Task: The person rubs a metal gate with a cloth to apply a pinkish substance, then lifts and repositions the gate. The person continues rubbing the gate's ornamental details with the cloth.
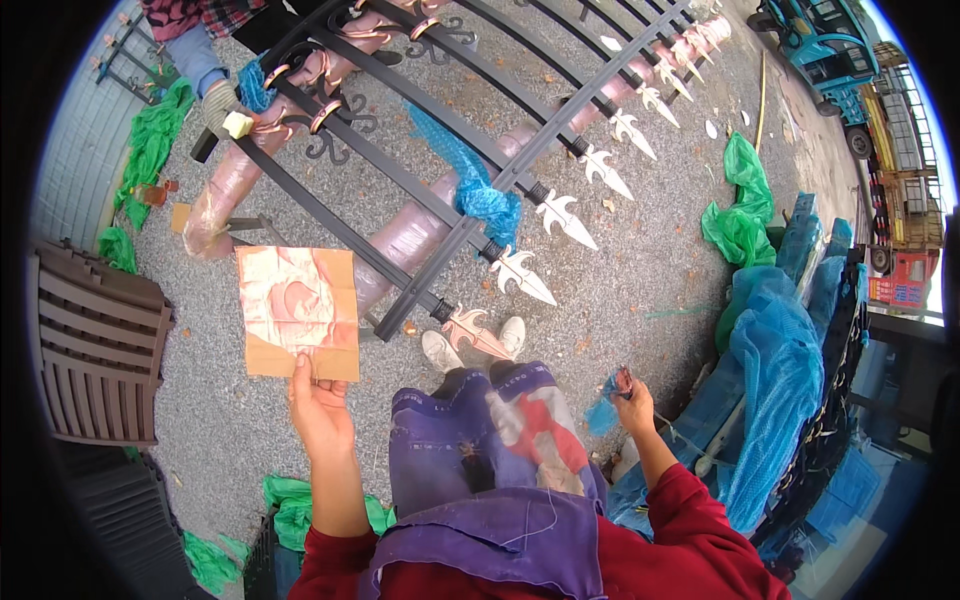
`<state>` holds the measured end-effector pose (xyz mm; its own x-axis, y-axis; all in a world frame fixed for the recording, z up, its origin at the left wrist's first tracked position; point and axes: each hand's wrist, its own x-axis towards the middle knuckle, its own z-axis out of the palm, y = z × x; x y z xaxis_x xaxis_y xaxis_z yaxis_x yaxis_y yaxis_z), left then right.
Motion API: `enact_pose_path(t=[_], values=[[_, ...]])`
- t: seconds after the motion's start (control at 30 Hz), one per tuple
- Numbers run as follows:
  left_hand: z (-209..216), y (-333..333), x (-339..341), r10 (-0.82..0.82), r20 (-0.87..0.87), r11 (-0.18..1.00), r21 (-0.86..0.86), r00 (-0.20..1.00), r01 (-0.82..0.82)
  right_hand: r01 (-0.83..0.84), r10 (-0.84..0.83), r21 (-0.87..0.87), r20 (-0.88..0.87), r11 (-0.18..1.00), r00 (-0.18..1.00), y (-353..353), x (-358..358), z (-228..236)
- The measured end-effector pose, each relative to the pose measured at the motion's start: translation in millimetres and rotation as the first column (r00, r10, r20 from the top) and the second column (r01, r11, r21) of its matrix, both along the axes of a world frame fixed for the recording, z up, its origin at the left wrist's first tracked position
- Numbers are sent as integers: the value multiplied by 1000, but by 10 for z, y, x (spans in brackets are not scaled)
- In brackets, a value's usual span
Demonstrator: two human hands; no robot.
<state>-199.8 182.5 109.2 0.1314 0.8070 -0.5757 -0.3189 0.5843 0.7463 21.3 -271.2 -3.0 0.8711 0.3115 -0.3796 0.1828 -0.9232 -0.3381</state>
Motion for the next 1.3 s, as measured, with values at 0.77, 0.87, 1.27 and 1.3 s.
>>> enact_pose_path(t=[0.77,0.87,1.27,1.3], values=[[728,-1322,2069,126,40,990,-68,991,-123,159,-130,207,-145,965,981,-817,2876,-20],[749,-1518,2271,168,54,984,-77,984,-164,118,-56,239,-250,964,967,-688,3416,253],[742,-1367,2596,299,-3,953,-60,954,-298,-60,146,278,-298,959,943,-31,4170,192],[741,-1277,2690,294,12,954,-64,956,-293,-70,167,308,-300,949,939,-42,4141,228]])
